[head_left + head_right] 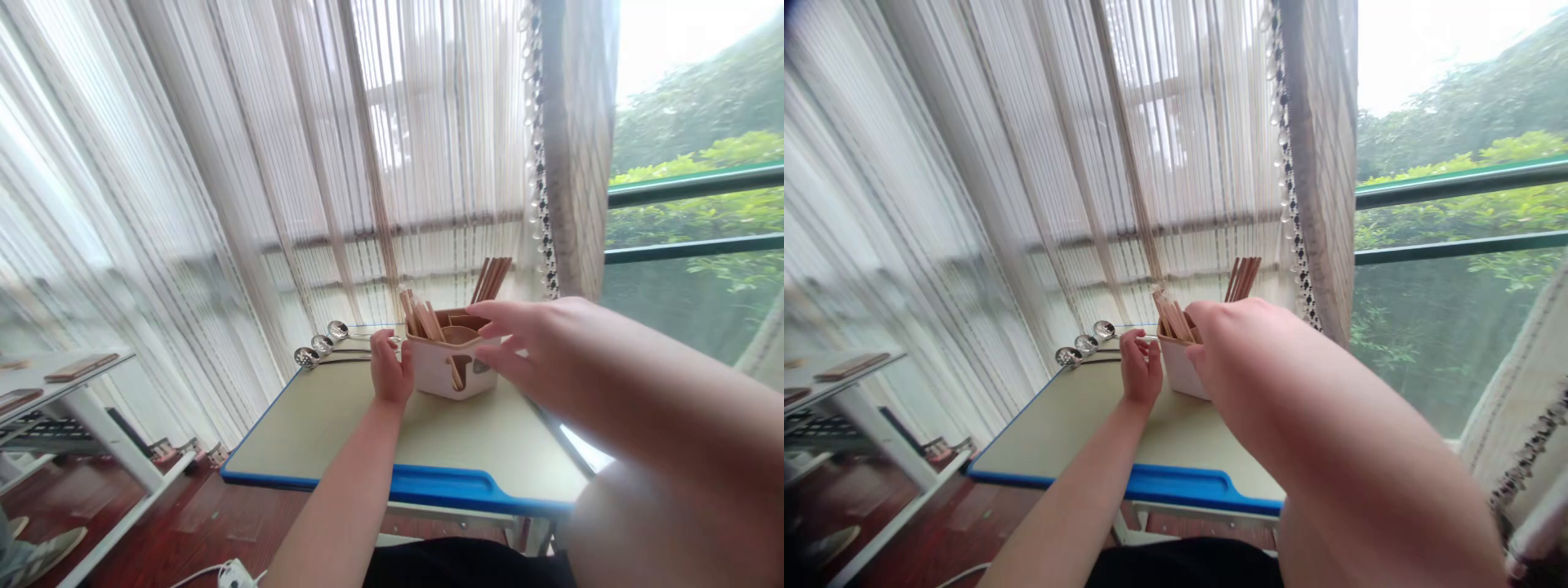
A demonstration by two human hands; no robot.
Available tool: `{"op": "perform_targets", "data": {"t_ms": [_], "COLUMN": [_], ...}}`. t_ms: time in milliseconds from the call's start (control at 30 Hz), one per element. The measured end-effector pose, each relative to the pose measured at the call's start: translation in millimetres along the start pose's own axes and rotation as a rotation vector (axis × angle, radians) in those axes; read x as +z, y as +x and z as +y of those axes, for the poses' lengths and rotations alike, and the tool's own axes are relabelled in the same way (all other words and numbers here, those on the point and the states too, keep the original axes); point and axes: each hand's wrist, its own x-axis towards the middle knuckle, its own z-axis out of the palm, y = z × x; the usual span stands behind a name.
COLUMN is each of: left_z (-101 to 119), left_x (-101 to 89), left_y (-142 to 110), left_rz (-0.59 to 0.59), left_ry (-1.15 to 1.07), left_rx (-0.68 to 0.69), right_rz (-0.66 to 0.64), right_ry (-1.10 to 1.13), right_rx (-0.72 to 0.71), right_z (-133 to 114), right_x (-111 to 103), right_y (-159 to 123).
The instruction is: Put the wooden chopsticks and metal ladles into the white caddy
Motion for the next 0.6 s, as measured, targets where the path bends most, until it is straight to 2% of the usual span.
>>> {"op": "perform_targets", "data": {"t_ms": [100, 167, 267, 433, 500, 600], "left_z": [13, 32, 78, 167, 192, 205], "left_x": [-4.2, -4.7, -0.5, 15.6, 25.9, 45.7], "left_y": [1, 1, -5, -31, -39, -48], "left_rz": [0.127, 0.152, 0.068, -0.106, -0.168, -0.255], "left_ry": [0.127, 0.136, 0.052, -0.158, -0.208, -0.224], "left_rx": [0.095, 0.139, 0.219, 0.420, 0.406, 0.212], "right_rz": [-0.082, -0.154, -0.209, -0.174, -0.155, -0.133], "right_ry": [-0.031, -0.032, -0.064, -0.100, -0.059, 0.021], "right_rx": [0.033, 0.043, 0.116, 0.228, 0.225, 0.221], "right_z": [12, 28, 63, 114, 125, 137], "right_x": [2, 2, -6, -29, -35, -33], "right_y": [-32, -51, -75, -104, -113, -122]}}
